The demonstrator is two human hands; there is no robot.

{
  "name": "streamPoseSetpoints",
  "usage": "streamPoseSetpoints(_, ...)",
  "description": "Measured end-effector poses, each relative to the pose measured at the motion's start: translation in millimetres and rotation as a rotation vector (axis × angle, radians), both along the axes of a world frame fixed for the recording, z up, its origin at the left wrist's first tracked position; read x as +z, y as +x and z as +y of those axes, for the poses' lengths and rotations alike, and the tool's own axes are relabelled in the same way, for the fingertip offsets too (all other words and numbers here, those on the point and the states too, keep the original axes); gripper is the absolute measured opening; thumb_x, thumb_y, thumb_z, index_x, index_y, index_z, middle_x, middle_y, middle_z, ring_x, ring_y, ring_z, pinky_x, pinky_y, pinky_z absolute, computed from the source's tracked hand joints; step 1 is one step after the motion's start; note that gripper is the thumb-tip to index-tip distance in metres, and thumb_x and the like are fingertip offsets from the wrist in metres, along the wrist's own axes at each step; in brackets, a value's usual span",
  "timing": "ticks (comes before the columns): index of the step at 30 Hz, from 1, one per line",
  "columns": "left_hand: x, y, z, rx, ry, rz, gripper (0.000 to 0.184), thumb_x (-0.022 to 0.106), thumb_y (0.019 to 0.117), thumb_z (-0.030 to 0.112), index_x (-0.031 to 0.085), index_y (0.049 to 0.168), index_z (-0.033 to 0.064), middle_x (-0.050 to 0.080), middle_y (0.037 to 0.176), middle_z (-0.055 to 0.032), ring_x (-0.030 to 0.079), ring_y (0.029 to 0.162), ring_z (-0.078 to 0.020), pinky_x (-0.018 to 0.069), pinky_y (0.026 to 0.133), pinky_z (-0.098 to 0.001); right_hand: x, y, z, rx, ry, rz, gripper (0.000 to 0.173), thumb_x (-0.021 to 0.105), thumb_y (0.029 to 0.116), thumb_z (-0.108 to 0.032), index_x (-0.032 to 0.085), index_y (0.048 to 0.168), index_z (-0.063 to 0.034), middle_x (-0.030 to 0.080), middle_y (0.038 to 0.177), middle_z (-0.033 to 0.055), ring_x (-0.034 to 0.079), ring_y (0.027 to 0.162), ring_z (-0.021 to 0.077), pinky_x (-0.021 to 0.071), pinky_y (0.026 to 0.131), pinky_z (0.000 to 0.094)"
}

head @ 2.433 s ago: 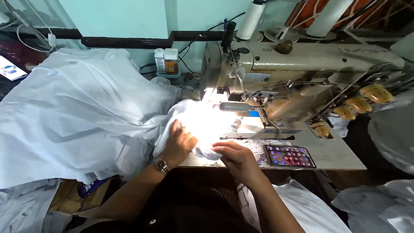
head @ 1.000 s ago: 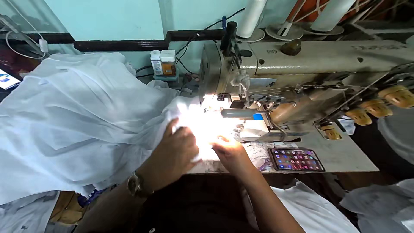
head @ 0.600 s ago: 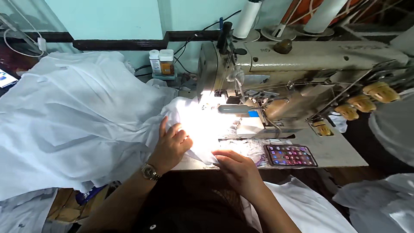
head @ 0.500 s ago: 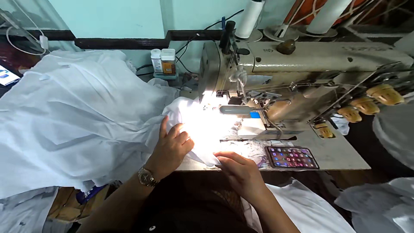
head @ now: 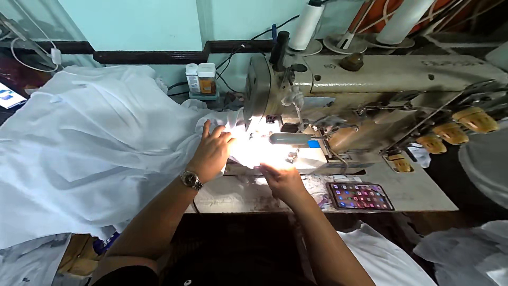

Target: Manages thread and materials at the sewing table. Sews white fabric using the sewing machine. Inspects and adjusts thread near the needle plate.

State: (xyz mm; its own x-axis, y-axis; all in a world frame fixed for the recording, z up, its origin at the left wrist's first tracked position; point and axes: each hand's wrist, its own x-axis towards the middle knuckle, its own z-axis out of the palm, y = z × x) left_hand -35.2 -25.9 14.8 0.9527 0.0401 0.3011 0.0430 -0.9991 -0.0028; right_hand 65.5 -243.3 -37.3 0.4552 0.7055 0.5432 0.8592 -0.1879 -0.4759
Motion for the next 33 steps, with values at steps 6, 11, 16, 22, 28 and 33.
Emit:
streamPoseSetpoints(6,36.8,-29.5,2.0,0.195,0.094,0.058,0.052,0.092,0.0679,0.043,0.074,0.100,0.0067,0.067,0.119,-0.0185,0.046,0.137,-0.0483,0.0177,0.112,-0.0818,-3.8,4.0,7.3,-0.008,0.033,0.065,0.023,0.062,0.0984,-0.018,0.081,0.102,-0.0067,0.079,0.093,0.0105,0.076,0.088,0.0235,0.0601,0.082,0.0457)
streamPoseSetpoints(11,41.7,-71.0,-21.8,-0.266,-0.117,-0.140,0.028,0.069,0.0941,0.039,0.071,0.088,0.0120,0.070,0.093,-0.0064,0.066,0.108,-0.0258,0.0328,0.116,-0.0593,-0.5,-1.2,1.0,0.012,0.006,0.121,0.023,0.062,0.0983,-0.018,0.081,0.101,-0.0051,0.077,0.086,0.0118,0.075,0.077,0.0230,0.0602,0.074,0.0446)
streamPoseSetpoints(16,8.1,-80.6,-63.1,-0.644,-0.472,-0.118,0.027,0.065,0.1009,0.036,0.061,0.100,0.0091,0.067,0.088,-0.0056,0.067,0.094,-0.0183,0.0489,0.103,-0.0352,-6.5,-46.0,-29.7,0.195,0.015,0.043,0.015,0.063,0.0960,-0.013,0.077,0.100,-0.0165,0.074,0.111,0.0035,0.071,0.079,0.0108,0.0601,0.066,0.0278)
streamPoseSetpoints(22,-71.5,-56.1,-42.0,-0.261,-0.054,-0.262,0.020,0.062,0.0960,0.011,0.071,0.114,0.0118,0.072,0.101,-0.0118,0.068,0.105,-0.0354,0.0553,0.094,-0.0515,-8.7,-55.4,-54.1,0.206,0.023,-0.022,0.018,0.061,0.0980,-0.012,0.078,0.105,-0.0141,0.075,0.119,0.0037,0.073,0.104,0.0121,0.0614,0.083,0.0280)
streamPoseSetpoints(28,-27.3,-66.8,-51.3,-0.128,-0.033,-0.331,0.013,0.062,0.0917,0.008,0.072,0.093,0.0170,0.071,0.099,-0.0038,0.061,0.123,-0.0320,0.0208,0.116,-0.0739,4.5,-48.2,-65.8,0.238,0.121,0.010,0.016,0.060,0.1035,-0.018,0.074,0.105,-0.0106,0.074,0.115,0.0050,0.071,0.104,0.0097,0.0591,0.087,0.0232)
streamPoseSetpoints(33,-27.7,-64.1,-52.3,-0.134,-0.007,-0.176,0.012,0.062,0.0910,0.002,0.069,0.091,0.0119,0.071,0.093,-0.0060,0.061,0.123,-0.0354,0.0248,0.115,-0.0750,-8.3,-47.7,-63.3,0.180,0.051,0.049,0.018,0.058,0.1036,-0.022,0.074,0.102,-0.0127,0.075,0.110,0.0015,0.071,0.096,0.0068,0.0592,0.078,0.0218)
